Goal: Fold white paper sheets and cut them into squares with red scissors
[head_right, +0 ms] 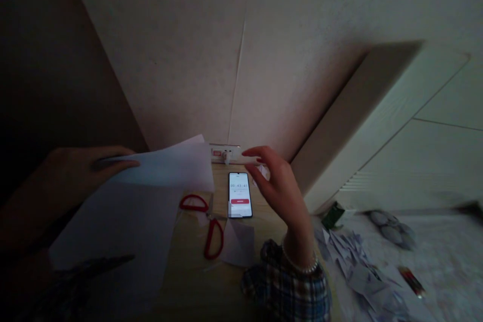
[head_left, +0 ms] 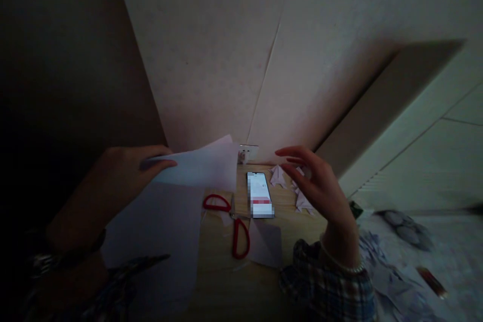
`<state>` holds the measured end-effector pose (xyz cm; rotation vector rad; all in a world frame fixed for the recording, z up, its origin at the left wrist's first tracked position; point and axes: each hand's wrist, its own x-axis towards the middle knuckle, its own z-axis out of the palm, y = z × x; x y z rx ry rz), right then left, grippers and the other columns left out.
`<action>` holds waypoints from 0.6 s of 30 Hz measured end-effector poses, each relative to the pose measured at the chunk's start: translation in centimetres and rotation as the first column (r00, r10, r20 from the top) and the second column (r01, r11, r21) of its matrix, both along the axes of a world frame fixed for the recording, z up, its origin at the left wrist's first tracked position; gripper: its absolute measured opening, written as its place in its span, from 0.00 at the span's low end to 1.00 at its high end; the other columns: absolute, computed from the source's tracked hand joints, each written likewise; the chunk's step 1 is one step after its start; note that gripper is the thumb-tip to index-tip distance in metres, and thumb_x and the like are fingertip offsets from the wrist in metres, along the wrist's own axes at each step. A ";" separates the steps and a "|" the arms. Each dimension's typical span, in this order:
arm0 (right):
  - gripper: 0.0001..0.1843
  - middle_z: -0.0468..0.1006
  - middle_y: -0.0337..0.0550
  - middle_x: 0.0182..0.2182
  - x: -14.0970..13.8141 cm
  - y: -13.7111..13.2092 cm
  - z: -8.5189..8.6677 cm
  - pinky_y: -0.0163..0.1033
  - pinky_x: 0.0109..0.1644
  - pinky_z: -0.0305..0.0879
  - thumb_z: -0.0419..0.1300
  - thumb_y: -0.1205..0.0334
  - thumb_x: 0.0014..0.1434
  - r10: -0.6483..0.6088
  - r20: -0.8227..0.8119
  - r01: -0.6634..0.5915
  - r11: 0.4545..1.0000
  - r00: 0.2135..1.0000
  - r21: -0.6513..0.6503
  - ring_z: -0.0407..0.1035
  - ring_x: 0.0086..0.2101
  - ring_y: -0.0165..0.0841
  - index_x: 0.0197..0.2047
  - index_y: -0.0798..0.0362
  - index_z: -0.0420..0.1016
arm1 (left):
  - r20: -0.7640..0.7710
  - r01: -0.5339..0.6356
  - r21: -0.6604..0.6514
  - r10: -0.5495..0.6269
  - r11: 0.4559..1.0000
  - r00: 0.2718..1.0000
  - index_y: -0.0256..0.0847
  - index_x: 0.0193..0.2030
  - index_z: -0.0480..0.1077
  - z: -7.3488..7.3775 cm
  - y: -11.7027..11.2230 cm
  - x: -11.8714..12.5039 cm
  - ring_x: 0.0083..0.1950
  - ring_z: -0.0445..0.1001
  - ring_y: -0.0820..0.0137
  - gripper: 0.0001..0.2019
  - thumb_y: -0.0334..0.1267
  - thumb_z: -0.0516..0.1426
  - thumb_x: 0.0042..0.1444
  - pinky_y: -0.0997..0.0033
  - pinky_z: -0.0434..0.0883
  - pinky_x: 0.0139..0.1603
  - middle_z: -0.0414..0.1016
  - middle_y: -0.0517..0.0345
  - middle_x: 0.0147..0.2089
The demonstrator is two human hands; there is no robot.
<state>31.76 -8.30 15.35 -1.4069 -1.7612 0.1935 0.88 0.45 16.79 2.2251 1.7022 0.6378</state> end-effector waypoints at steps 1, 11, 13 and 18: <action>0.09 0.82 0.44 0.43 0.6 0.0 -0.1 0.46 0.49 0.73 0.58 0.59 0.63 -0.033 -0.007 0.033 0.999 0.999 -0.002 0.76 0.43 0.38 0.45 0.49 0.76 | -0.020 -0.030 0.007 0.030 1.000 0.999 0.47 0.37 0.79 -0.1 0.1 -0.4 0.40 0.80 0.59 0.21 0.53 0.49 0.51 0.65 0.69 0.42 0.84 0.59 0.39; 0.08 0.82 0.42 0.40 1.0 0.0 -0.2 0.44 0.47 0.73 0.58 0.60 0.63 -0.066 -0.040 0.067 0.997 0.997 0.040 0.77 0.42 0.37 0.42 0.49 0.77 | -0.042 -0.096 0.029 0.098 0.995 0.994 0.45 0.41 0.79 0.3 -0.1 -0.7 0.41 0.79 0.58 0.23 0.53 0.48 0.52 0.64 0.69 0.44 0.83 0.57 0.41; 0.08 0.82 0.42 0.41 1.2 0.0 -0.3 0.44 0.48 0.73 0.58 0.60 0.63 -0.072 -0.039 0.074 0.996 0.997 0.046 0.77 0.42 0.37 0.43 0.49 0.78 | -0.038 -0.075 0.034 0.077 0.997 0.996 0.46 0.40 0.80 0.3 -0.1 -0.5 0.41 0.79 0.58 0.22 0.52 0.48 0.52 0.64 0.69 0.43 0.83 0.58 0.41; 0.08 0.83 0.44 0.38 3.4 -0.1 -0.6 0.44 0.45 0.72 0.59 0.58 0.62 -0.159 -0.055 0.160 0.987 0.986 0.026 0.77 0.39 0.39 0.40 0.49 0.78 | -0.052 -0.117 0.048 0.119 0.992 0.991 0.47 0.40 0.80 -0.2 0.3 -1.6 0.41 0.79 0.58 0.22 0.53 0.48 0.54 0.64 0.69 0.41 0.83 0.60 0.39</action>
